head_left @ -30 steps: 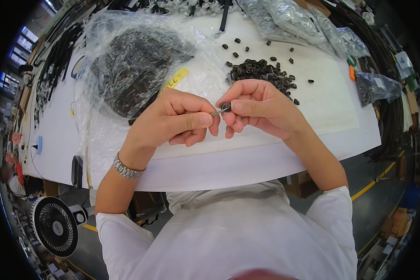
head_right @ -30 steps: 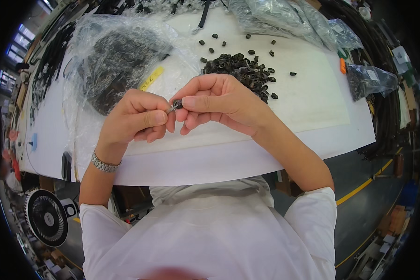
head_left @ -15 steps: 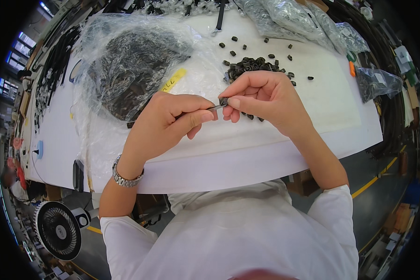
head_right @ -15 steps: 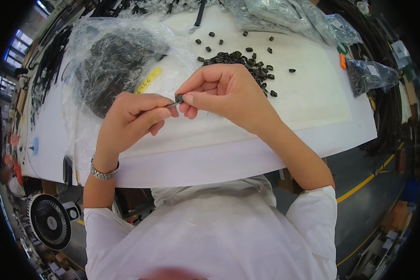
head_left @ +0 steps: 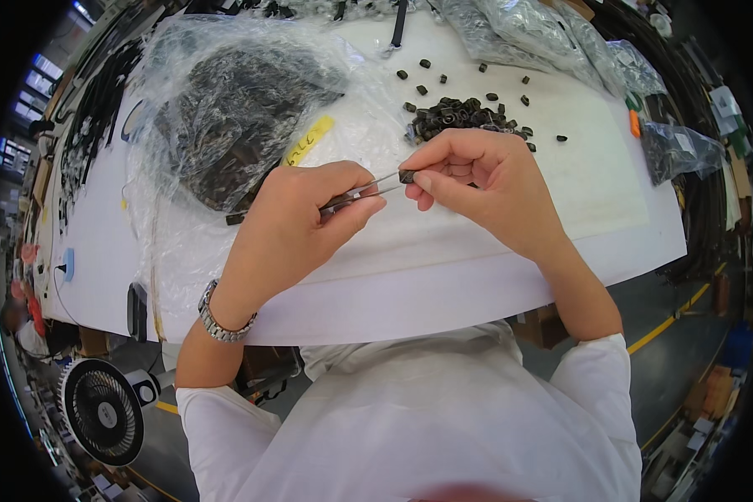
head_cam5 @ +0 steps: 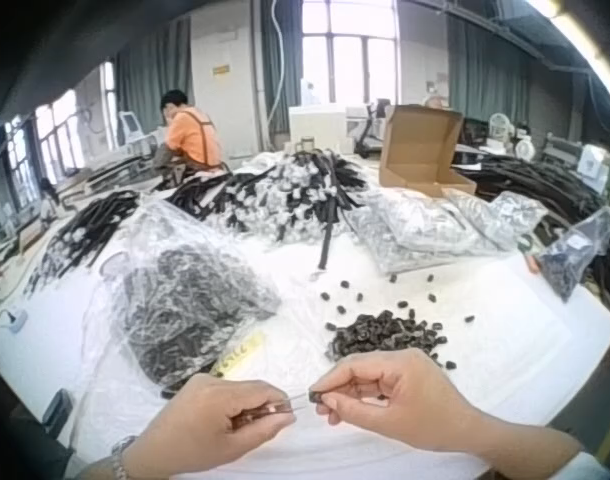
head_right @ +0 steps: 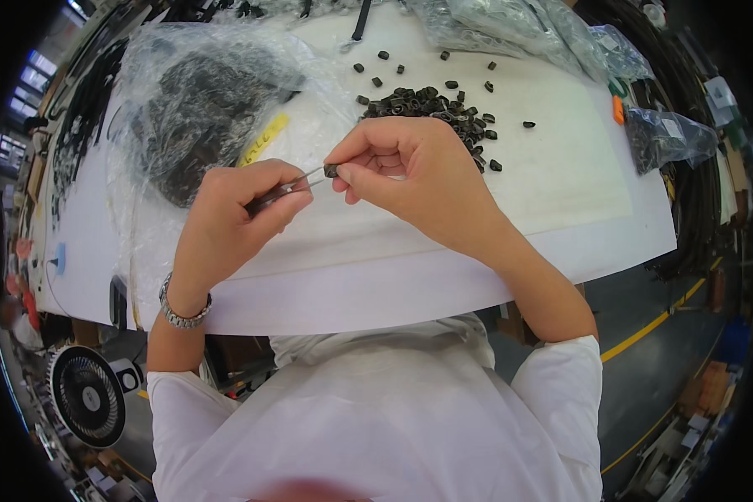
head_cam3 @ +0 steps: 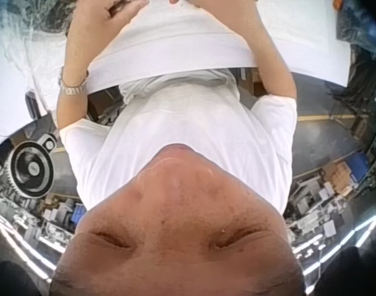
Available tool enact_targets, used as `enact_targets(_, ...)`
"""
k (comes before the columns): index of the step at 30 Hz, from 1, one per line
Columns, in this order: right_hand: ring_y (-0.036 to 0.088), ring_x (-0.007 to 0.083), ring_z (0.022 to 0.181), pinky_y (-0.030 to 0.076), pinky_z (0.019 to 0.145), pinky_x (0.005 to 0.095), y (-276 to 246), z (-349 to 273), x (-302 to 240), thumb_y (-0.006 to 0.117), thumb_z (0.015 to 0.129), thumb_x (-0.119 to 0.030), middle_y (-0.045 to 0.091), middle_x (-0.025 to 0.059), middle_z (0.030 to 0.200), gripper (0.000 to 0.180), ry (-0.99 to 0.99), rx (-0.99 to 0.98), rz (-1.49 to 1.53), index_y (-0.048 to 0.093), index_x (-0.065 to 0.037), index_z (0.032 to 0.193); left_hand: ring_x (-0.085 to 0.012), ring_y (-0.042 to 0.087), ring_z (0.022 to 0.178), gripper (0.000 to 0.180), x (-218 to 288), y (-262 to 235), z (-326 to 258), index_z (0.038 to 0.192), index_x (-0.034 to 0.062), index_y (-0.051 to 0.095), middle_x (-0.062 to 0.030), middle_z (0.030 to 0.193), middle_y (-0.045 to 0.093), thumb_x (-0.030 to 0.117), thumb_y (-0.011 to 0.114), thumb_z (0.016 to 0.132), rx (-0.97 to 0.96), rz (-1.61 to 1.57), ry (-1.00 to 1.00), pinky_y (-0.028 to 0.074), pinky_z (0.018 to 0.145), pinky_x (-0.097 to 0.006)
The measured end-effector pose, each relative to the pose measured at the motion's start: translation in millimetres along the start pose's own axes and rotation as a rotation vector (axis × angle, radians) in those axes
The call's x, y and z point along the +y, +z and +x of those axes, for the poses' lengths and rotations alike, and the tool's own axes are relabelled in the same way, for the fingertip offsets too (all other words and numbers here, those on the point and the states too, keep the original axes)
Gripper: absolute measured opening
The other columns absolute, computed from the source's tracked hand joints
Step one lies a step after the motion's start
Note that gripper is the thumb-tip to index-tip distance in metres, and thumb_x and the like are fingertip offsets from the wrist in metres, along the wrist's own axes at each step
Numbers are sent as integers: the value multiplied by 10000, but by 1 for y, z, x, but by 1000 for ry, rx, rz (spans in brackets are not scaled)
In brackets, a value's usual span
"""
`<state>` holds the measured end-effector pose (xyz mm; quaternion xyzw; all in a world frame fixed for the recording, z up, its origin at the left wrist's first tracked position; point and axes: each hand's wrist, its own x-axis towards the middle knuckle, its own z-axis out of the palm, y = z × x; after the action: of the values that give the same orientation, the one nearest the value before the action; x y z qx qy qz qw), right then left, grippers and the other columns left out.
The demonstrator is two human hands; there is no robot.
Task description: Assembling small black hardware caps onto pins using tweezers.
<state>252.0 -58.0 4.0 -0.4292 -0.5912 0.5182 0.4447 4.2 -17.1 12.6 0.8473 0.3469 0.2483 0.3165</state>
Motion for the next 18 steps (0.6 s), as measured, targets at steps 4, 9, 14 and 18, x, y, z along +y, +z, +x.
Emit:
enact_targets(4, 756, 130, 867, 598, 819, 277, 10, -3, 6, 717, 956, -29, 788, 85, 956, 140, -113, 45, -157, 748, 44, 1071, -41, 477, 565, 122, 12, 11, -1, 1015, 20, 755, -28, 743, 659, 30, 788, 898, 182, -12, -33, 366, 517, -238)
enact_targets(9, 771, 158, 858, 597, 802, 288, 17, -5, 13, 732, 929, -36, 785, 95, 938, 151, -171, 65, -221, 747, 24, 1067, -60, 496, 554, 172, 9, 23, -2, 1041, 28, 758, -42, 818, 704, -6, 791, 876, 298, 84, 154, 387, 516, -237)
enact_targets(14, 779, 216, 837, 596, 746, 307, 21, -5, 13, 726, 928, -39, 769, 115, 901, 124, -266, 95, -353, 747, 4, 1043, -246, 709, 687, 192, 2, 31, -6, 1037, 28, 685, -90, 891, 724, 13, 773, 868, 285, 195, 204, 542, 571, -336)
enact_targets(18, 766, 186, 858, 603, 782, 303, 20, -5, 14, 719, 936, 3, 776, 106, 940, 136, -261, 102, -396, 754, 26, 1065, -170, 689, 646, 240, 2, 35, -4, 1047, 32, 699, -82, 885, 730, -56, 782, 839, 318, 249, 258, 560, 577, -295)
